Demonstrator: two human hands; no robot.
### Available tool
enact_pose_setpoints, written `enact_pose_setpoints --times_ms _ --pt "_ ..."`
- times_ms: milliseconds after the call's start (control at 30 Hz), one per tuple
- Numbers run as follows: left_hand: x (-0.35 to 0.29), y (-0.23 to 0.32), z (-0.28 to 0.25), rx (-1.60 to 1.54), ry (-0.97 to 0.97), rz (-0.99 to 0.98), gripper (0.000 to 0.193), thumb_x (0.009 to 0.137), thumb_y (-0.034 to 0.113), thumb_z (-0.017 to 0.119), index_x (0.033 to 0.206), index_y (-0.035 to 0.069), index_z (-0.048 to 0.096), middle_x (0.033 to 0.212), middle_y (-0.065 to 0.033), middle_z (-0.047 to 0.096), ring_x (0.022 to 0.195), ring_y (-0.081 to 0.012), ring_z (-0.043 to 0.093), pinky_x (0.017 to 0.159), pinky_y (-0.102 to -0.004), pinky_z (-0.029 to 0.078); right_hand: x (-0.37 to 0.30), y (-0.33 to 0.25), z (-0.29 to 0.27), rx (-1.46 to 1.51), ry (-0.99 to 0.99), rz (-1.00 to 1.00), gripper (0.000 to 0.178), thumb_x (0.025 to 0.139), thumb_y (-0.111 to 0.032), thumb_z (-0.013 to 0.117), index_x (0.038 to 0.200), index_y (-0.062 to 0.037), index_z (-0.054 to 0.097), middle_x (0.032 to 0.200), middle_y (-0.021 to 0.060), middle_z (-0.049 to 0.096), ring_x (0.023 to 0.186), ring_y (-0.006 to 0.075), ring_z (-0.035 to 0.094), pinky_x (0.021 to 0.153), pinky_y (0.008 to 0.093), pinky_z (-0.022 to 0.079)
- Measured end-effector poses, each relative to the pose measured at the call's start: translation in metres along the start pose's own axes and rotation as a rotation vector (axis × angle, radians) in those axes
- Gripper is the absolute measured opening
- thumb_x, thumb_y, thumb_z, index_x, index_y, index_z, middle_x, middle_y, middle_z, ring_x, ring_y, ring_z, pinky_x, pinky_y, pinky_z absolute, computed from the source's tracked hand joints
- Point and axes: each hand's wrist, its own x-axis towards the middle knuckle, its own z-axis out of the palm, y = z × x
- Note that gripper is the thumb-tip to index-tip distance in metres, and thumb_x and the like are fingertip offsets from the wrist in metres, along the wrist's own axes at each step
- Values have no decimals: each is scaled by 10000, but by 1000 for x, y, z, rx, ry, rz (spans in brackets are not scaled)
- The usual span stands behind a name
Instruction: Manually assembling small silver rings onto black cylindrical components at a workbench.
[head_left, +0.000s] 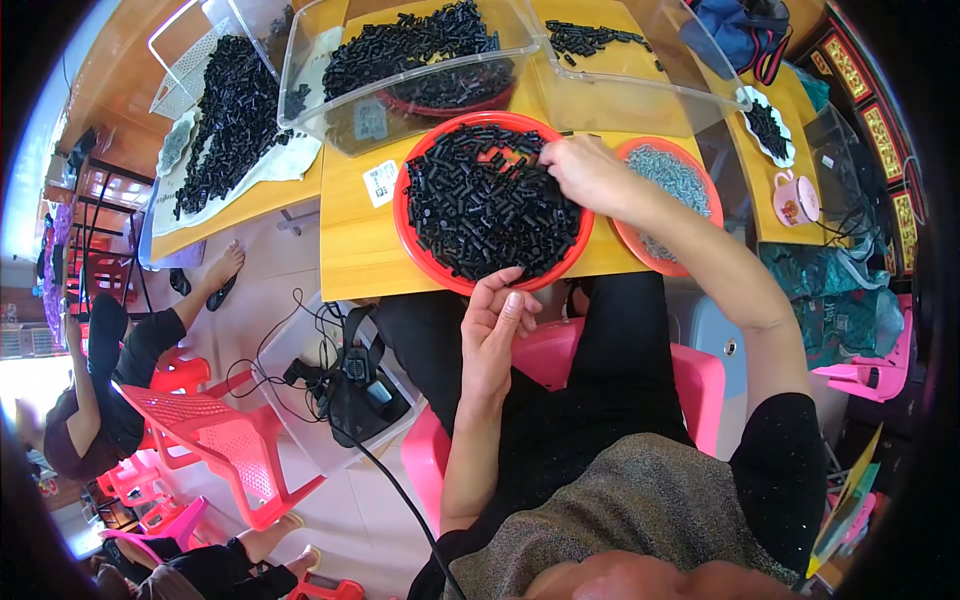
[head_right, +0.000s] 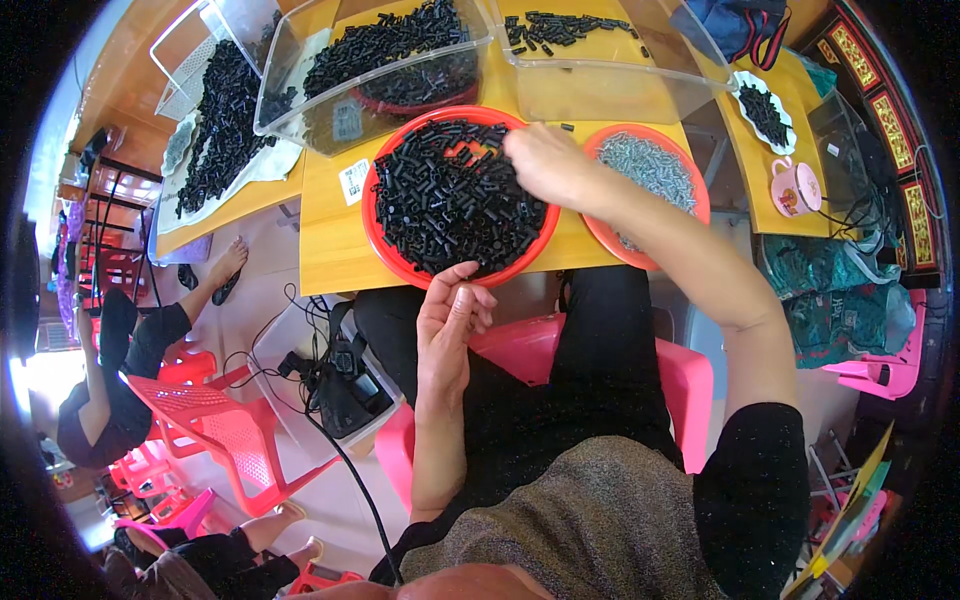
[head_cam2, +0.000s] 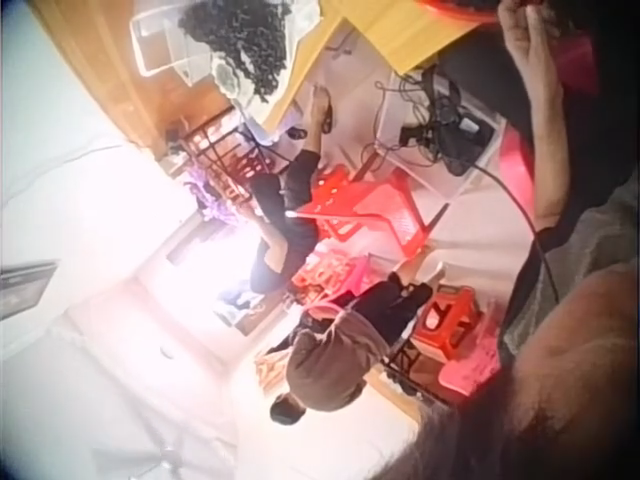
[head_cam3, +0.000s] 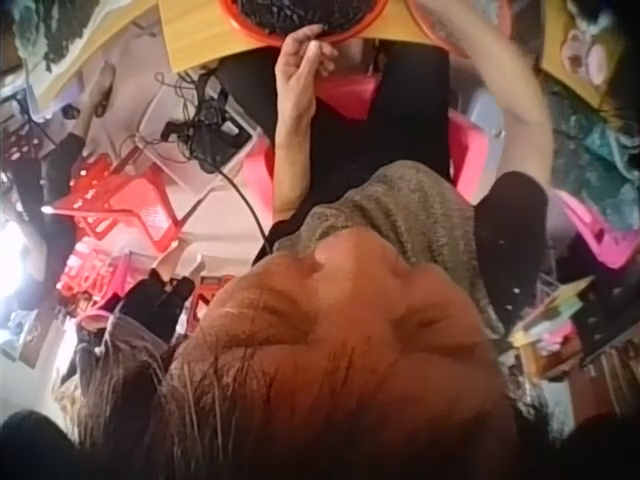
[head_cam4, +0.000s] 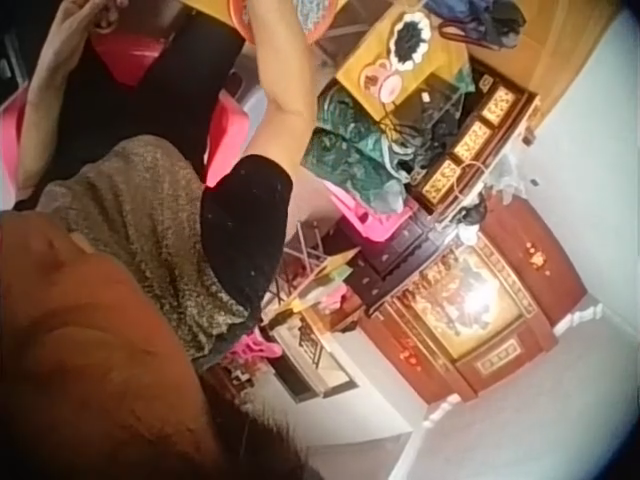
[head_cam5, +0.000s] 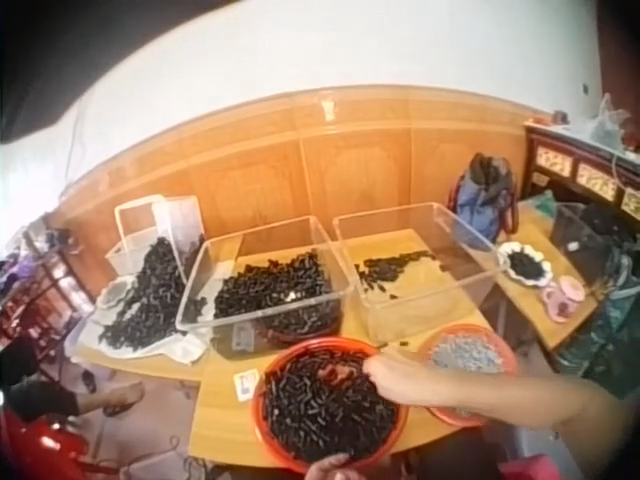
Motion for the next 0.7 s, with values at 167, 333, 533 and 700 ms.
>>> enact_pose_setpoints --times_ms 167,333,533,700 --pt "0 2 -1 -39 11 -32 288 943 151 525 1191 9 492 838 -32 615 673 -50 505 629 -181 391 34 -29 -1 314 -78 -68 223 799 -3 507 978 18 637 792 169 652 734 274 649 667 372 514" --pt "-1 2 -1 -45 17 -22 287 941 147 529 1188 5 493 840 -38 617 671 -51 506 628 -182 392 42 -37 -42 693 -77 -120 233 889 -28 478 1069 4 623 809 69 646 715 105 622 667 246 503" --pt "0 1 0 -65 8 -23 278 940 129 523 1182 -4 492 841 -42 619 673 -52 509 628 -183 394 23 8 -44 209 97 -177 168 805 -44 552 920 -7 668 757 117 673 715 221 656 689 333 519" --pt "-1 1 0 -63 18 -23 267 940 125 520 1175 -1 499 837 -41 620 674 -52 512 626 -183 394 10 15 -19 86 23 -113 101 755 -53 588 809 -19 666 796 147 645 779 303 631 703 395 500"
